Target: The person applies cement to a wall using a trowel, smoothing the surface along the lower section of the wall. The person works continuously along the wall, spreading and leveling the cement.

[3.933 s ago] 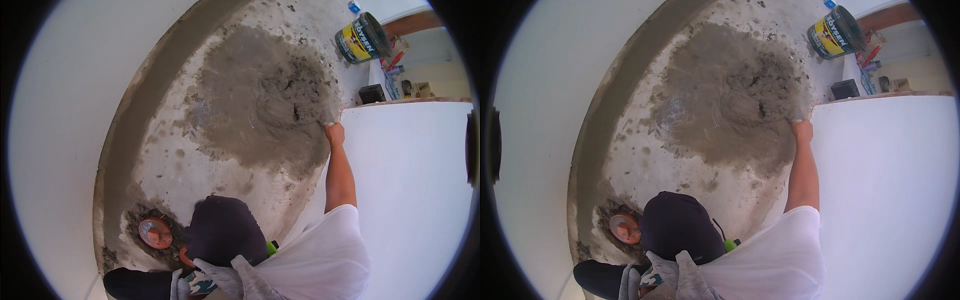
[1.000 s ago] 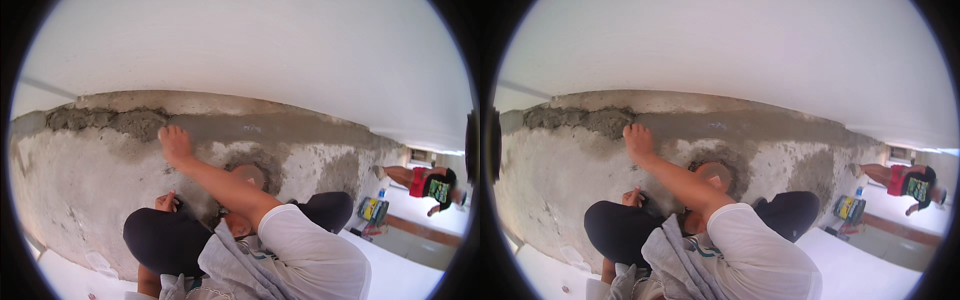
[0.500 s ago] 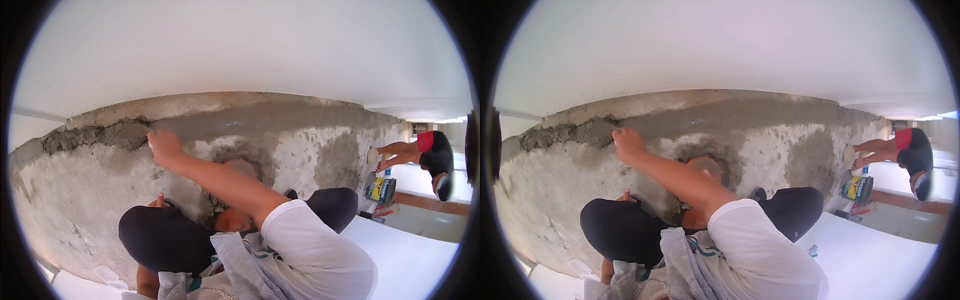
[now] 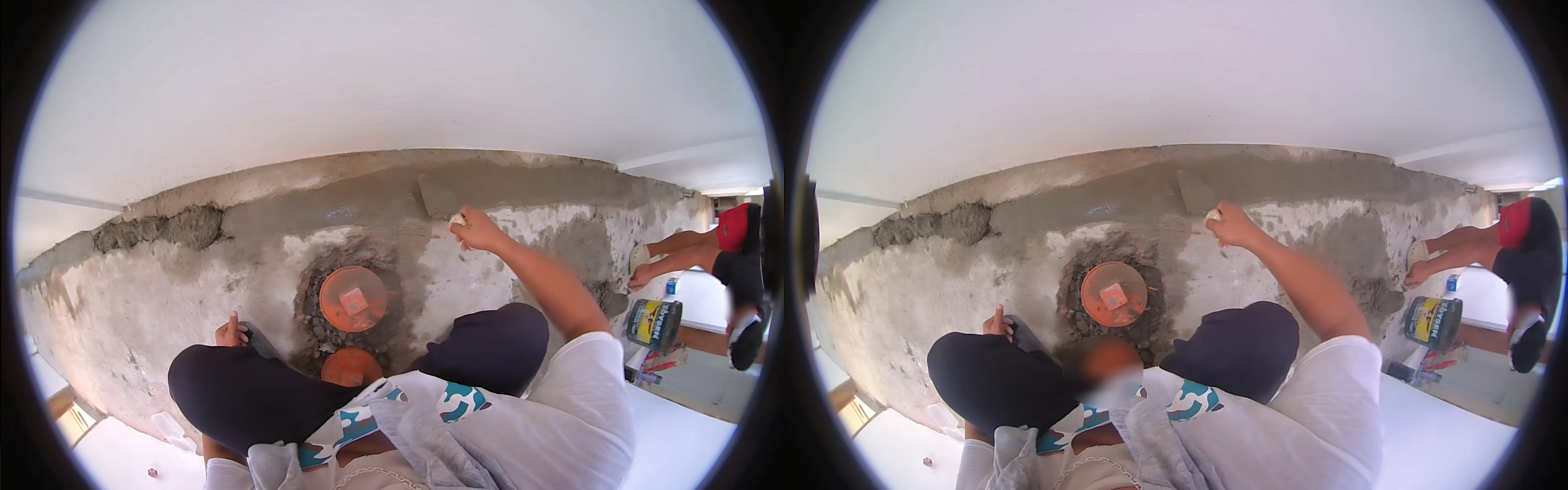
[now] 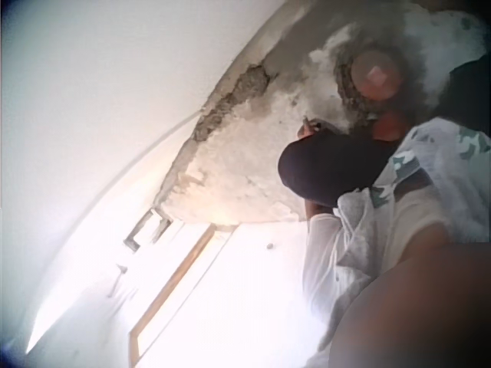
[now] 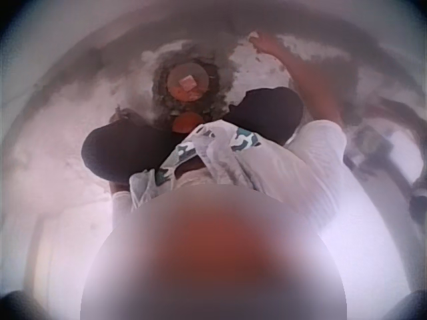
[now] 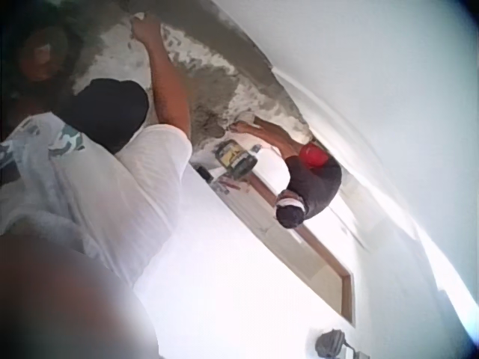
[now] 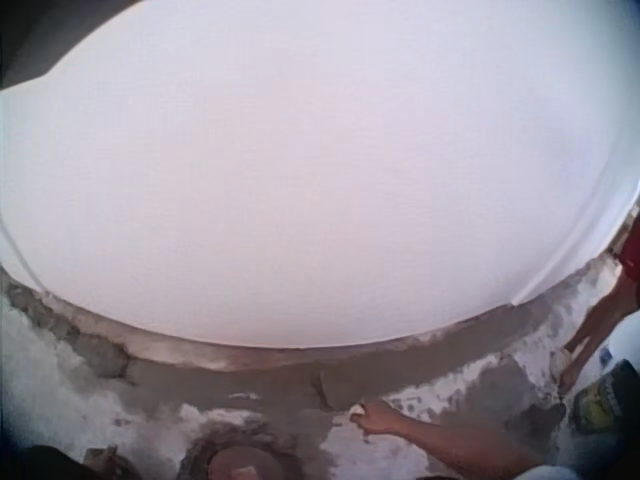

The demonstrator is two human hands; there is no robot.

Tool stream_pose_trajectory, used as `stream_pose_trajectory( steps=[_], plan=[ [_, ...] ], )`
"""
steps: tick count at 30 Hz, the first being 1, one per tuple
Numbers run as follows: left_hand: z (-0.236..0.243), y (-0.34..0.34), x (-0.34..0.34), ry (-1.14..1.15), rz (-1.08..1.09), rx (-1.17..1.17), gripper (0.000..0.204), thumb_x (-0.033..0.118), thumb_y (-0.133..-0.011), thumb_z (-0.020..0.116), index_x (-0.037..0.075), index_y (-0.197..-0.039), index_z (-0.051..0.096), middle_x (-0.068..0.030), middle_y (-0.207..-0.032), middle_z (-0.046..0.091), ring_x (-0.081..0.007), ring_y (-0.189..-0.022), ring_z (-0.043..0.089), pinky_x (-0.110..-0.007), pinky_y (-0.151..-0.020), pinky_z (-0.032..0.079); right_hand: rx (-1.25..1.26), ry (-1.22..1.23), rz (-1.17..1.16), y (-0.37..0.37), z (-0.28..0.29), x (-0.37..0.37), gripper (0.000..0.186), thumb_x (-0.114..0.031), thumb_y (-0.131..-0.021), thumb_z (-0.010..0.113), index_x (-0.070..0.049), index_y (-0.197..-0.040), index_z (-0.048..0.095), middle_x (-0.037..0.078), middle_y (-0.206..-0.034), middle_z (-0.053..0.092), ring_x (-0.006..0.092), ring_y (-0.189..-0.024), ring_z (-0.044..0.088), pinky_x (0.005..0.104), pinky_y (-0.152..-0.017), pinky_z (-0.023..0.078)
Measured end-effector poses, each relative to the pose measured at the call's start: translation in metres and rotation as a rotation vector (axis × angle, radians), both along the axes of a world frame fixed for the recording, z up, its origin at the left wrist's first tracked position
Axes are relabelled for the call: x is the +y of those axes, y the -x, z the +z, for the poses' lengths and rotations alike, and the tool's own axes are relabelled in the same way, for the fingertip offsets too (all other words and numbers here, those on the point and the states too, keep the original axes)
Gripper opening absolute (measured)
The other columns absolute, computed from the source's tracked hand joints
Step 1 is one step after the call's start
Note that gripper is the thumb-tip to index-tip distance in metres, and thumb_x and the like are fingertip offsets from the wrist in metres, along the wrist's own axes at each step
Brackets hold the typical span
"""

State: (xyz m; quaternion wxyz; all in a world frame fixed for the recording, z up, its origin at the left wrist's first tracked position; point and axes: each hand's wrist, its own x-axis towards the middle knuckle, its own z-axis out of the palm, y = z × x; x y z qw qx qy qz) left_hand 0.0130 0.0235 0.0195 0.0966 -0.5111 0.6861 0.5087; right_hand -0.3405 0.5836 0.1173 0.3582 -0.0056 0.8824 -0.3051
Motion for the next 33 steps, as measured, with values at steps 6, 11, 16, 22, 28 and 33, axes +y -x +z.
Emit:
stream_pose_trajectory(
  steps=[6, 11, 16, 22, 28, 33],
  plan=[
    [0.006, -0.022, -0.026, 0.033, 0.080, 0.028, 0.078, 0.071, -0.091, 0.057, -0.005, -0.090, 0.072, -0.0067, -0.064, 0.062, -0.0153, -0.054, 0.057, -0.029, -0.054, 0.044, 0.161, 0.074, 0.071, 0.002, -0.048, -0.009, 0.051, -0.043, -0.087, 0.069, 0.007, -0.099, 0.062, 0.027, -0.095, 0.068, 0.0434, -0.091, 0.067, 0.0482, -0.080, 0.051],
    [0.032, -0.045, -0.036, 0.067, 0.150, -0.093, 0.082, 0.074, -0.091, 0.053, -0.005, -0.094, 0.072, -0.0061, -0.067, 0.062, -0.0149, -0.057, 0.058, -0.029, -0.055, 0.045, 0.228, 0.158, 0.036, -0.001, -0.063, -0.042, 0.051, -0.045, -0.087, 0.070, 0.005, -0.095, 0.062, 0.025, -0.090, 0.068, 0.0389, -0.085, 0.068, 0.0455, -0.075, 0.051],
    [0.033, -0.056, -0.032, 0.103, 0.193, -0.173, 0.087, 0.078, -0.091, 0.048, -0.005, -0.095, 0.073, -0.0052, -0.066, 0.061, -0.0143, -0.057, 0.055, -0.029, -0.055, 0.044, 0.084, 0.183, -0.056, 0.006, -0.062, -0.037, 0.046, -0.042, -0.088, 0.070, 0.003, -0.094, 0.061, 0.024, -0.089, 0.068, 0.0375, -0.079, 0.068, 0.0443, -0.071, 0.051],
    [0.033, -0.045, 0.000, 0.174, 0.183, -0.094, 0.085, 0.077, -0.091, 0.049, -0.004, -0.093, 0.073, -0.0038, -0.064, 0.059, -0.0125, -0.052, 0.051, -0.028, -0.051, 0.041, 0.108, 0.060, -0.058, 0.012, -0.069, 0.012, 0.055, -0.042, -0.090, 0.065, 0.009, -0.111, 0.062, 0.031, -0.111, 0.066, 0.0462, -0.107, 0.063, 0.0499, -0.089, 0.050],
    [0.035, -0.046, -0.013, 0.120, 0.213, -0.085, 0.083, 0.075, -0.093, 0.048, -0.004, -0.092, 0.073, -0.0037, -0.062, 0.059, -0.0122, -0.049, 0.049, -0.028, -0.048, 0.039, 0.202, -0.048, -0.375, 0.027, -0.045, 0.125, 0.050, -0.036, -0.087, 0.072, 0.008, -0.108, 0.064, 0.026, -0.099, 0.069, 0.0378, -0.098, 0.068, 0.0441, -0.084, 0.053],
    [0.021, -0.065, -0.052, 0.143, 0.256, -0.133, 0.085, 0.076, -0.093, 0.046, -0.004, -0.091, 0.073, -0.0036, -0.061, 0.057, -0.0121, -0.049, 0.049, -0.027, -0.049, 0.039, 0.153, 0.090, -0.406, 0.007, -0.039, 0.152, 0.042, -0.034, -0.088, 0.073, 0.005, -0.096, 0.063, 0.015, -0.078, 0.068, 0.0251, -0.070, 0.068, 0.0363, -0.064, 0.053]
  ],
)
